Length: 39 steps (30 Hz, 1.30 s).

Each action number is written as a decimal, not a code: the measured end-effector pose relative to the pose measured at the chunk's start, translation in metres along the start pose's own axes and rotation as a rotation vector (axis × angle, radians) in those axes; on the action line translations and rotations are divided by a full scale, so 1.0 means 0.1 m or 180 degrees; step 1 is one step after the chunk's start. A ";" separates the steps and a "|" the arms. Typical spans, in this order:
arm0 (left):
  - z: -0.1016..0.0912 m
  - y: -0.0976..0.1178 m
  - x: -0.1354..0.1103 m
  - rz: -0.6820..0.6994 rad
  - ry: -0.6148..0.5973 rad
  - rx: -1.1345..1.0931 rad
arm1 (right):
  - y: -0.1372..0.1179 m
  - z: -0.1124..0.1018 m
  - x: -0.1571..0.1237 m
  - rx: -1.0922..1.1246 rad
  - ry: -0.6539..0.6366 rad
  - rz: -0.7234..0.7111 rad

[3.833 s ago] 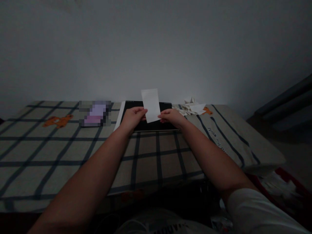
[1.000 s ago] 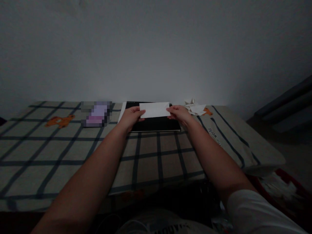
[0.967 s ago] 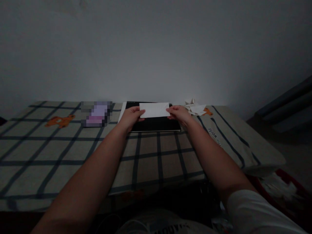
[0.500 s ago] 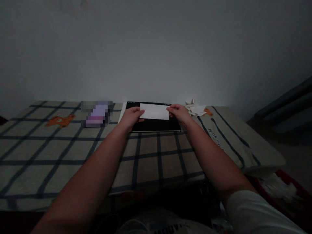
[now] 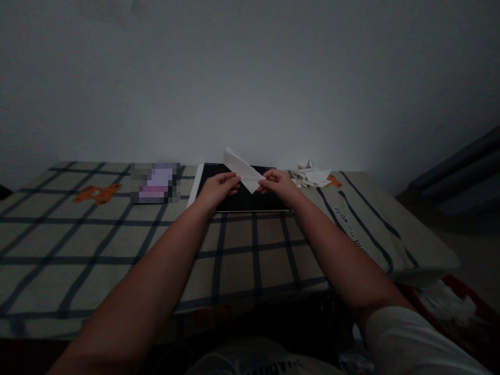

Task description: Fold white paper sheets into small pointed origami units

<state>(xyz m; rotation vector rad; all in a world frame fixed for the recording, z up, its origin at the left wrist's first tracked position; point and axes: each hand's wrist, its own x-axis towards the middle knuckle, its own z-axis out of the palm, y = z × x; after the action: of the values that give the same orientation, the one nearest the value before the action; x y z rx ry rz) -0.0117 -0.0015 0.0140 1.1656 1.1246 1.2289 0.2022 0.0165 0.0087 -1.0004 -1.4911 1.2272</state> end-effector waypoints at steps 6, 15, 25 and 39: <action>0.03 0.00 -0.03 -0.0103 -0.0334 -0.0189 | 0.00 0.07 -0.04 -0.0419 -0.0349 -0.0220; 0.04 -0.08 -0.01 -0.0137 -0.0277 -0.0386 | -0.03 0.11 -0.10 -0.0981 -0.0625 -0.0735; 0.05 -0.09 -0.07 -0.0430 -0.0957 -0.0009 | -0.05 0.05 -0.03 -0.0579 0.0229 -0.0080; 0.03 -0.14 -0.09 0.2113 -0.0906 0.3501 | 0.16 0.15 0.04 -0.2080 0.0370 -0.0022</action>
<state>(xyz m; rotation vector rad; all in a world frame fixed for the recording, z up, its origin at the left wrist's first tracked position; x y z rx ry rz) -0.0076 -0.0109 0.0005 2.6095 1.2475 0.7944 0.1874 0.0196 -0.0077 -1.4555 -1.8411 0.6566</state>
